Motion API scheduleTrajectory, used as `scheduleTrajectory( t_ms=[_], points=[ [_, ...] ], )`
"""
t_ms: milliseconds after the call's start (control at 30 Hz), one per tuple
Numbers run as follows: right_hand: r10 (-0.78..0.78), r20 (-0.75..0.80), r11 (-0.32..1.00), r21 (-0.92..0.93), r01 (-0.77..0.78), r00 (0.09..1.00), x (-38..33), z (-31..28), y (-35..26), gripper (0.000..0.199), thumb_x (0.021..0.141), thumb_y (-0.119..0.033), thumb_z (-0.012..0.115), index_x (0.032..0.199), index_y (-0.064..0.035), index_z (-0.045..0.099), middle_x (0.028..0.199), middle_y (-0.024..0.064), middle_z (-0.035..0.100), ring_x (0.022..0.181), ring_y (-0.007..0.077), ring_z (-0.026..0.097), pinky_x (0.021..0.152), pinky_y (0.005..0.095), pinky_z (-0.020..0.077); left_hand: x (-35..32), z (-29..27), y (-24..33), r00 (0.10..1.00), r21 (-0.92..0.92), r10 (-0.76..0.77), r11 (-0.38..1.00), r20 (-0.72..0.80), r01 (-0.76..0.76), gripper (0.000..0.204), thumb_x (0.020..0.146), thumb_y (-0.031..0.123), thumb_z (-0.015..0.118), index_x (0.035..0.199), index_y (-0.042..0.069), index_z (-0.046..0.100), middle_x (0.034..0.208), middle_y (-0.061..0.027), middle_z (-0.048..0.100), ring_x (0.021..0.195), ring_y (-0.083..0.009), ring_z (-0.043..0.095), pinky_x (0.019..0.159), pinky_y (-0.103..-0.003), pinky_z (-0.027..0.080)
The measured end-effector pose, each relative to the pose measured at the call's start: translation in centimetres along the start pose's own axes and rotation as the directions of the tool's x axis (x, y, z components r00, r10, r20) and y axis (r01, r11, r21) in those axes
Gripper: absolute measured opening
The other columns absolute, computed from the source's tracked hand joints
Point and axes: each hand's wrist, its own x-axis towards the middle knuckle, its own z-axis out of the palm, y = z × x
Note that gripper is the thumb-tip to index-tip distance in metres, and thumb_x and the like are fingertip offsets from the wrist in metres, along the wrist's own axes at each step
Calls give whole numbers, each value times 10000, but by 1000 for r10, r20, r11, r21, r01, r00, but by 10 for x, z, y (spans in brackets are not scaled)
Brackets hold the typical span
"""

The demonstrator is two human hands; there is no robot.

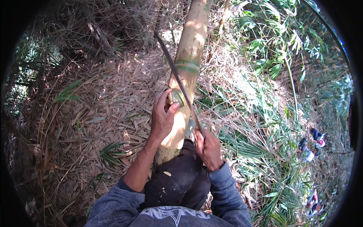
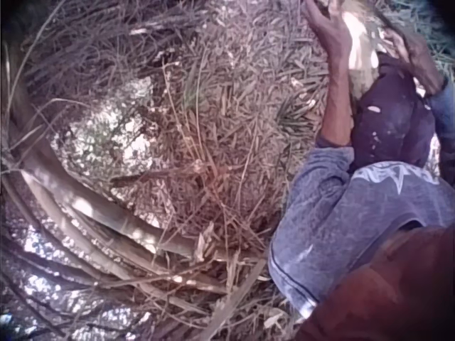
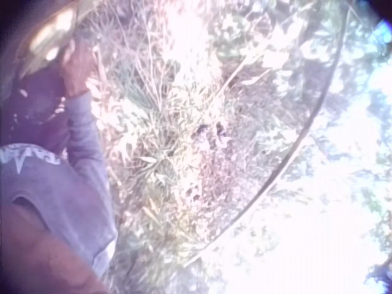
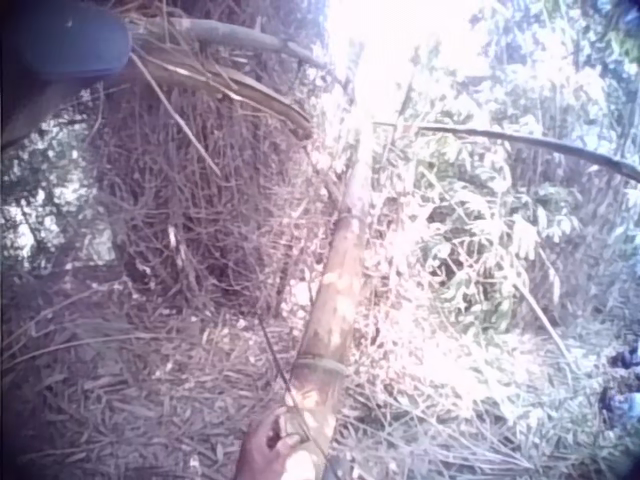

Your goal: The person uses a machete to repeatedly strike and cut a section of bamboo held against a larger bamboo stalk. They adjust the bamboo piece and continue chopping to separate a segment.

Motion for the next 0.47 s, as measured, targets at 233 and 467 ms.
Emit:
scheduleTrajectory(
  t_ms=[233,467],
  points=[
    [-41,18,992,-121,42,999,-6,6,18,152,919,-83,613,1026,25,605,736,179,599,585,335,615,508,419,461,-1,1,0,995,184,98,978,-5,-95,520,935,274,611,1356,-8,499,1209,-175,544,1086,-278,542,932,-368,439],
    [-55,-59,998,-2,55,997,2,2,-3,167,937,-103,605,1092,-42,617,839,194,664,612,355,651,525,430,492,-2,2,-3,999,225,54,973,-9,-51,519,927,233,643,1383,32,495,1240,-133,535,1064,-224,536,918,-323,449]
  ],
)
